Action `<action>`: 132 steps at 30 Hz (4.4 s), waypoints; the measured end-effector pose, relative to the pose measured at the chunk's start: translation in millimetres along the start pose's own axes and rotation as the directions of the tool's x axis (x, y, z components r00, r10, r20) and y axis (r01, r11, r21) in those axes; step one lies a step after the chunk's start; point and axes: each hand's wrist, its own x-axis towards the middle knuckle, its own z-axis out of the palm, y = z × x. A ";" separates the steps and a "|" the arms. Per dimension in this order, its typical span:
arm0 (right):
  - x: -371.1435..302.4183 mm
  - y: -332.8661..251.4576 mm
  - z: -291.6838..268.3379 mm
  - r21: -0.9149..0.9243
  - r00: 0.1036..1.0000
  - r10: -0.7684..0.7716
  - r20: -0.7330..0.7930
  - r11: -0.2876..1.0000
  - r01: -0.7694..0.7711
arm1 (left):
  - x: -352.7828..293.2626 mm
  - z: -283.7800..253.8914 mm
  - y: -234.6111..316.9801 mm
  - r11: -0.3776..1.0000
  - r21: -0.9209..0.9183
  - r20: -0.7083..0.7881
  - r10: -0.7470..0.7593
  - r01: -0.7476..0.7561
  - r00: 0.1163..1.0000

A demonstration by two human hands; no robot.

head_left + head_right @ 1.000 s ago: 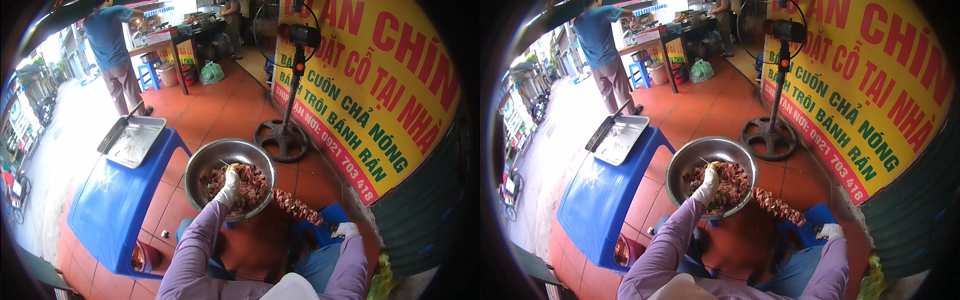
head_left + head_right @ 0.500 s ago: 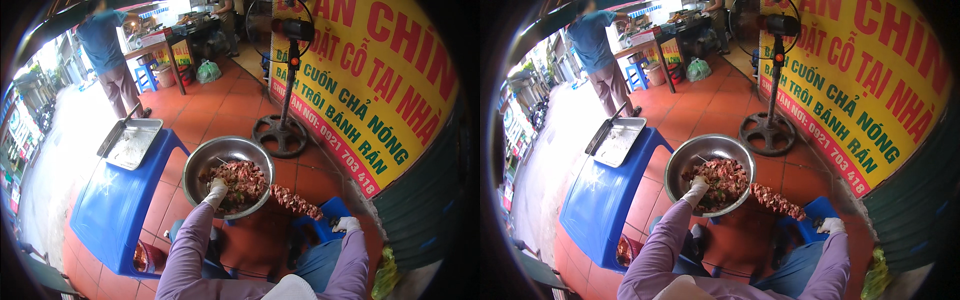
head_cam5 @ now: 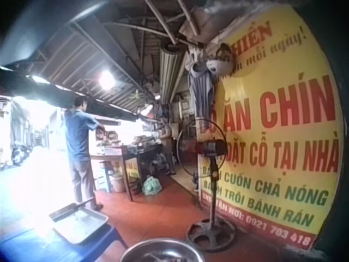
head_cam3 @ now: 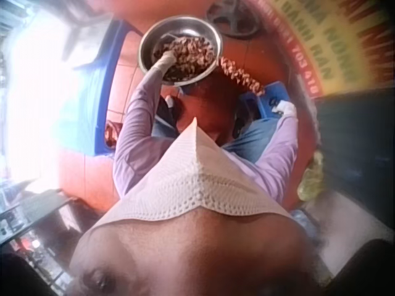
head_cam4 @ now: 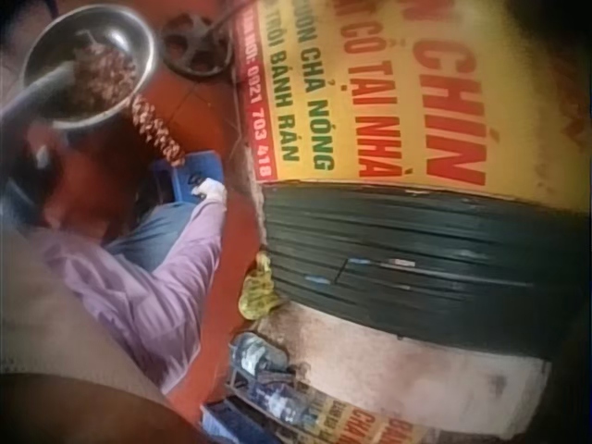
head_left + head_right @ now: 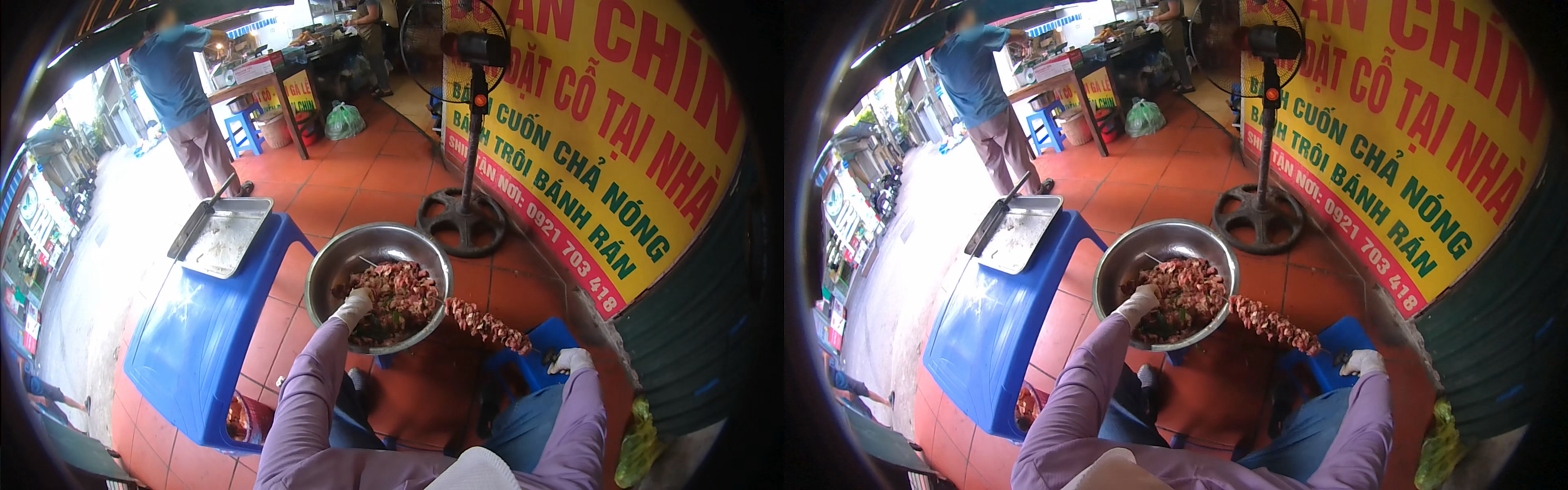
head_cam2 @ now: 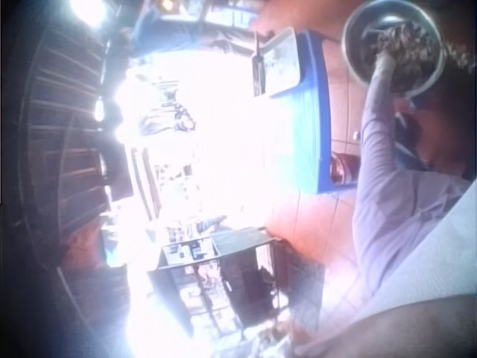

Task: The person scoops seasoned ground meat from a metal bowl and packs it onto a long metal skewer held in the other hand. The process is repeated continuously to build up a long skewer of meat.

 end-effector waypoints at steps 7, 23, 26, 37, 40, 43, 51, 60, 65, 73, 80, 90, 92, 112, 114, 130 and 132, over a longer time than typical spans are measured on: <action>21.5 13.4 5.7 -0.001 0.997 -0.069 0.018 0.998 0.069 | -15.7 -26.2 14.4 0.970 0.083 0.038 0.226 -0.228 0.973; 21.3 36.5 12.8 0.083 0.998 -0.003 -0.061 0.997 0.008 | -18.2 -12.6 33.2 0.923 0.280 -0.040 0.288 -0.266 0.957; 18.5 18.3 11.8 0.090 1.000 -0.006 -0.008 0.996 0.007 | -16.2 -3.6 6.6 0.955 0.187 -0.053 0.245 -0.232 0.968; 4.3 6.7 3.1 0.141 0.999 -0.039 0.012 0.989 0.037 | 6.1 -14.0 6.4 0.915 0.303 0.098 0.247 -0.266 0.964; -7.5 4.2 4.2 0.125 0.997 -0.060 0.045 0.991 0.054 | -0.6 -13.7 4.8 0.937 0.207 0.034 0.281 -0.282 0.959; -7.3 6.0 4.2 0.159 0.998 -0.051 0.036 0.986 0.044 | 0.1 -14.9 -0.5 0.944 -0.015 -0.019 0.329 -0.330 0.944; 20.1 23.3 10.8 0.149 0.992 -0.127 0.010 0.981 0.124 | -10.8 -36.4 27.8 0.318 -0.941 -0.095 0.079 -0.115 0.992; 7.1 3.2 6.2 0.263 0.990 -0.119 0.078 0.960 0.094 | -10.0 -40.5 16.2 -0.083 -0.993 -0.080 -0.036 -0.083 0.996; -1.4 -5.1 2.6 0.254 0.993 -0.101 0.066 0.964 0.082 | -4.3 -43.4 18.4 -0.180 -0.982 -0.040 -0.099 -0.057 0.994; 2.3 3.3 6.0 0.266 0.992 -0.108 0.060 0.960 0.089 | -1.1 -50.4 32.1 -0.301 -0.943 -0.119 -0.092 -0.142 0.989; 7.2 3.6 1.3 0.245 0.986 -0.143 0.080 0.962 0.120 | 16.1 -42.8 19.1 -0.278 -0.917 -0.256 -0.136 -0.284 0.957; -9.6 -18.4 -0.6 0.072 0.963 -0.259 -0.071 0.962 0.264 | 9.1 -63.7 32.9 0.258 -0.773 -0.617 -0.096 -0.579 0.781; -10.5 -31.3 -4.3 0.056 0.959 -0.272 -0.083 0.959 0.277 | 27.4 -50.7 35.7 0.177 -0.779 -0.627 -0.191 -0.601 0.756; -8.0 -38.8 -9.2 -0.004 0.979 -0.176 -0.106 0.984 0.176 | 16.1 -43.0 65.6 0.648 -0.658 -0.626 -0.186 -0.384 0.758; -14.3 -26.8 -4.9 0.019 0.982 -0.149 -0.115 0.988 0.153 | 17.6 -48.9 77.7 0.476 -0.777 -0.564 -0.239 -0.411 0.790; 24.5 24.1 2.8 0.019 0.990 -0.121 -0.070 0.992 0.123 | 37.6 -34.0 50.2 -0.484 -0.859 -0.097 -0.161 -0.164 0.982; 25.6 32.2 4.9 0.030 0.991 -0.101 -0.083 0.994 0.104 | 37.6 -35.2 70.9 -0.431 -0.863 -0.131 -0.315 -0.264 0.940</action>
